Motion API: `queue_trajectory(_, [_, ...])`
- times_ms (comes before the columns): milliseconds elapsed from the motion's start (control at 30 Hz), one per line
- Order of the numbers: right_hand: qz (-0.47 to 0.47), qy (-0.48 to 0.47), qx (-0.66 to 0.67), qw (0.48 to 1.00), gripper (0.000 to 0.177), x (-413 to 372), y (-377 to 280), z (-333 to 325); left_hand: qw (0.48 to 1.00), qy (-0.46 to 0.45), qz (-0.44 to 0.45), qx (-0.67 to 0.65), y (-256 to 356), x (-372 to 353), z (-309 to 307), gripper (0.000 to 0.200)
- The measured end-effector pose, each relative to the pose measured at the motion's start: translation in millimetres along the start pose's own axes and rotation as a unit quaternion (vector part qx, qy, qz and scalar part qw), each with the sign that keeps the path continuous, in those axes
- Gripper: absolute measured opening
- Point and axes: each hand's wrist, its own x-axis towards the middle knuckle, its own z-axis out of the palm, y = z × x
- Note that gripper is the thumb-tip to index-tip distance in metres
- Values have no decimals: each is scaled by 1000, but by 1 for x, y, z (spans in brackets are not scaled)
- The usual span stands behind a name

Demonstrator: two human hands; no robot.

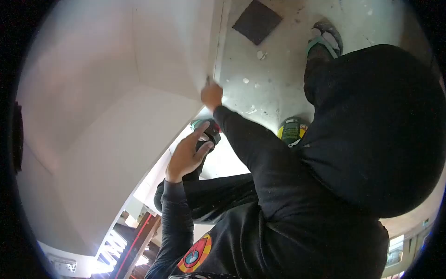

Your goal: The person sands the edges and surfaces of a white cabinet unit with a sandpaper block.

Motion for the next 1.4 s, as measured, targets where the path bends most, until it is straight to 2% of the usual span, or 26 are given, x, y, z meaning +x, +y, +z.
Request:
queue_trajectory(33, [159, -68, -433, 885, 58, 85, -94, 46, 999, 10, -10, 34, 1, -11, -5, 62])
queue_trajectory(67, [178, -66, -445, 875, 54, 129, -130, 54, 997, 20, -15, 71, 5, -21, -11, 62])
queue_trajectory(100, [-22, 21, -549, 836, 47, 224, -144, -13, 997, 23, 62, 30, -1, 35, 23, 62])
queue_trajectory(133, [-118, -209, -731, 639, 43, 290, -145, -15, 998, -12, 18, 59, -7, 16, 14, 61])
queue_trajectory(167, [-237, -40, -658, 713, 36, 319, -124, -8, 996, -32, -20, 77, -10, 5, 12, 61])
queue_trajectory(200, [-237, -43, -649, 721, 36, 311, -123, -2, 995, -47, -40, 82, -3, 2, 9, 60])
queue_trajectory(267, [-215, -202, -730, 617, 37, 294, -122, -5, 996, -41, -26, 81, -1, 4, 9, 60])
queue_trajectory(300, [-146, -78, -742, 649, 8, 243, -70, 6, 996, -34, -3, 81, 2, 8, 12, 59])
queue_trajectory(367, [104, -21, -603, 791, 27, 132, -93, 26, 997, -35, 2, 65, 17, 14, 8, 59])
queue_trajectory(400, [29, 1, -534, 845, 34, 82, -90, 20, 998, -44, 1, 52, 22, 13, 7, 59])
queue_trajectory(433, [394, -41, -252, 883, 36, 77, -121, 14, 997, -50, -1, 51, 20, 11, 9, 59])
queue_trajectory(467, [160, -194, -496, 831, 33, 64, -93, 8, 998, -49, -1, 50, 21, 6, 6, 59])
queue_trajectory(533, [-5, -101, -581, 808, 34, 109, -61, 14, 998, -33, 0, 50, 10, 12, 7, 59])
queue_trajectory(567, [-96, -87, -695, 707, 30, 149, -73, 14, 998, 4, 17, 60, 0, 8, 10, 57])
queue_trajectory(633, [-27, -157, -584, 796, 29, 247, -116, -2, 996, 38, 34, 70, -16, 4, 17, 56])
queue_trajectory(667, [-133, -155, -749, 631, 32, 281, -146, 1, 998, 25, 3, 58, -22, 3, 20, 56])
queue_trajectory(700, [-134, -155, -748, 631, 32, 297, -128, -10, 998, 16, -27, 49, -25, 2, 21, 55])
queue_trajectory(767, [-192, -47, -502, 842, 24, 320, -81, -29, 996, -7, -49, 70, -19, 2, 21, 56])
queue_trajectory(867, [0, -4, -589, 808, 42, 181, -103, 14, 996, -26, -51, 69, -12, 5, 16, 57])
queue_trajectory(900, [-102, 18, -607, 788, 41, 133, -70, 6, 998, -23, -32, 51, -10, 9, 15, 58])
queue_trajectory(967, [297, 24, -254, 920, 40, 101, -116, 8, 999, 0, 5, 47, -9, 9, 12, 58])
queue_trajectory(1033, [177, -125, -468, 857, 34, 125, -99, 5, 998, 30, 41, 38, -12, 11, 10, 58])
queue_trajectory(1067, [48, -267, -642, 717, 29, 138, -87, 1, 999, 28, 27, 36, -14, 9, 10, 59])
queue_trajectory(1200, [-126, -136, -764, 618, 11, 258, -147, 15, 999, 0, -24, 28, -28, 2, 15, 59])
queue_trajectory(1300, [-174, -140, -730, 646, 22, 280, -132, 8, 995, -42, -75, 52, -28, 1, 19, 60])
queue_trajectory(1400, [-49, 31, -557, 828, 59, 152, -98, 30, 994, -46, -71, 66, -11, 4, 13, 60])
